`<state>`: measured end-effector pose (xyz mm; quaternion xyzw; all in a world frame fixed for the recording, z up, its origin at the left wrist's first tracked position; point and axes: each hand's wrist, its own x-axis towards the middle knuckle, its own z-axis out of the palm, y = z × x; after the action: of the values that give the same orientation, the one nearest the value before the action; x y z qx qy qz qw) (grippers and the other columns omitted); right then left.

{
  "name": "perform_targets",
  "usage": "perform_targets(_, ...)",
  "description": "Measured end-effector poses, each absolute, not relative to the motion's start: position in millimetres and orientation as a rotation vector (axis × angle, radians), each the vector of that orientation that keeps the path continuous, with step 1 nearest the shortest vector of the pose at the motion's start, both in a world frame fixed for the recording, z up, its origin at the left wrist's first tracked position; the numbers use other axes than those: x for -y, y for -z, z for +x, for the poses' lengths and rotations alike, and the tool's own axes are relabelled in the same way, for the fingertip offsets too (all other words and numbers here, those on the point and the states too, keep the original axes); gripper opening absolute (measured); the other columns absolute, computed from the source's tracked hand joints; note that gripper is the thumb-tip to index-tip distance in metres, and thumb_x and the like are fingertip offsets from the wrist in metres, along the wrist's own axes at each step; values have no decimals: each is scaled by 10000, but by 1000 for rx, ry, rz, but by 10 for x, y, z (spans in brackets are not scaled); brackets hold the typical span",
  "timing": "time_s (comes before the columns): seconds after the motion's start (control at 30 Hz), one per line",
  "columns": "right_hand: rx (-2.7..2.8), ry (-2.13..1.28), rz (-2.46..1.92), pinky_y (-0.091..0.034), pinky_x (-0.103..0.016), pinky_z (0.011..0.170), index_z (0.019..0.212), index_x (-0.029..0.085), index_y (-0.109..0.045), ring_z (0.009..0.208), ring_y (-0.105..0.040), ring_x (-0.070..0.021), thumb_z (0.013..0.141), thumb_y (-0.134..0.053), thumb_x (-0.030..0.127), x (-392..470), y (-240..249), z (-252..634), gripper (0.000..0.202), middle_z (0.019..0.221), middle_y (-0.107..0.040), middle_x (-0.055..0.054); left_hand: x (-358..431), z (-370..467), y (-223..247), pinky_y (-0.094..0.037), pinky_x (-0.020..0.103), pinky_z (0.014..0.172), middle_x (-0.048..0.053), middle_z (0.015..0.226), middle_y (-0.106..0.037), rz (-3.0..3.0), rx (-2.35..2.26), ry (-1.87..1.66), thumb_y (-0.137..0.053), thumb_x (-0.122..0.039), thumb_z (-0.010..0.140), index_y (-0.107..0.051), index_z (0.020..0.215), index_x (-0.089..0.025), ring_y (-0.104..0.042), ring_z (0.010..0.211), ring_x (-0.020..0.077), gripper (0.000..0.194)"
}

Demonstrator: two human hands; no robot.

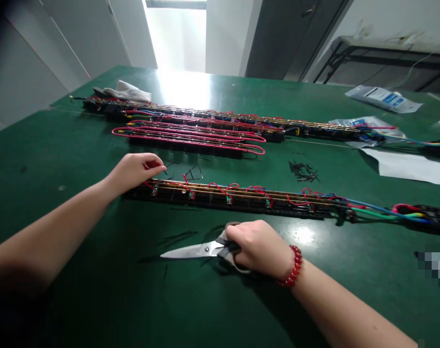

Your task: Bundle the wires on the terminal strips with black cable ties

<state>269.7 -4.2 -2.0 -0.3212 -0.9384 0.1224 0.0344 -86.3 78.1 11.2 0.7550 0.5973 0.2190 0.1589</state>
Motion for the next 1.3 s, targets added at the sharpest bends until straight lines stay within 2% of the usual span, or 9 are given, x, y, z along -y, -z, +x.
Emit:
perform_targets(0.3, 2890, -455, -1261, -329, -276, 579, 853, 214, -679, 668, -678, -192, 768, -618, 140, 60, -5, 2687, 129, 726, -740, -12, -786, -771, -6, -460, 240, 639, -11, 732, -690, 2083, -1649, -504, -606, -494, 856, -714, 856, -204, -592, 669, 133, 309)
perform_targets(0.4, 2878, -461, -1264, -328, -279, 577, 843, 213, -678, 665, -682, -195, 768, -622, 149, 53, 11, 2697, 114, 726, -743, -14, -792, -788, -4, -487, 245, 655, 1, 812, -712, 2088, -1676, -537, -591, -461, 877, -705, 941, -208, -605, 687, 133, 285)
perform_targets(0.53, 2878, -425, -1324, -320, -280, 567, 821, 212, -663, 660, -684, -197, 768, -622, 146, 46, 1, 2662, 93, 709, -733, -14, -693, -738, -55, -511, 340, 870, 72, 1055, -727, 2231, -1741, -636, -477, -406, 963, -678, 1040, -194, -647, 936, 199, 303)
perform_targets(0.63, 2901, -416, -1370, -326, -284, 565, 809, 211, -651, 664, -683, -198, 763, -627, 122, 69, -46, 2631, 103, 700, -721, -11, -548, -592, -94, -481, 421, 988, 102, 1110, -726, 2635, -1590, -487, -452, -469, 998, -687, 1067, -185, -638, 1064, 259, 375)
perform_targets(0.77, 2828, -538, -1420, -441, -285, 629, 919, 208, -652, 760, -702, -201, 814, -645, 158, 141, -152, 2644, 117, 841, -743, -27, -409, -379, -43, -510, 442, 952, 143, 1223, -697, 2751, -1515, -226, -584, -625, 906, -576, 1325, -167, -643, 1105, 313, 621)
perform_targets(0.87, 2784, -564, -1390, -536, -317, 742, 1034, 191, -641, 896, -704, -219, 862, -633, 177, 184, -221, 2668, 173, 1005, -730, -69, -401, -315, 33, -532, 429, 874, 156, 1208, -694, 2740, -1582, -117, -630, -638, 871, -518, 1379, -178, -657, 1053, 324, 694)
perform_targets(1.03, 2883, -400, -1271, -596, -419, 835, 1028, 171, -668, 956, -676, -262, 903, -597, 168, 191, -235, 2648, 144, 1066, -707, -103, -424, -334, 85, -527, 395, 828, 167, 1138, -703, 2855, -1573, -68, -590, -625, 909, -516, 1377, -144, -666, 1000, 313, 675)
perform_targets(1.2, 2926, -414, -1187, -614, -442, 793, 1086, 166, -671, 922, -675, -263, 935, -585, 231, 189, -211, 2613, 185, 1051, -715, -89, -396, -349, 55, -525, 371, 833, 169, 1173, -699, 2923, -1531, -78, -551, -547, 963, -531, 1380, -107, -680, 975, 289, 606)
perform_targets(1.3, 2930, -392, -1186, -609, -446, 768, 1070, 170, -672, 893, -670, -261, 938, -582, 239, 173, -208, 2616, 174, 1024, -715, -82, -404, -364, 32, -518, 389, 900, 174, 1242, -679, 2942, -1535, -107, -529, -517, 983, -565, 1350, -95, -671, 1030, 297, 560)
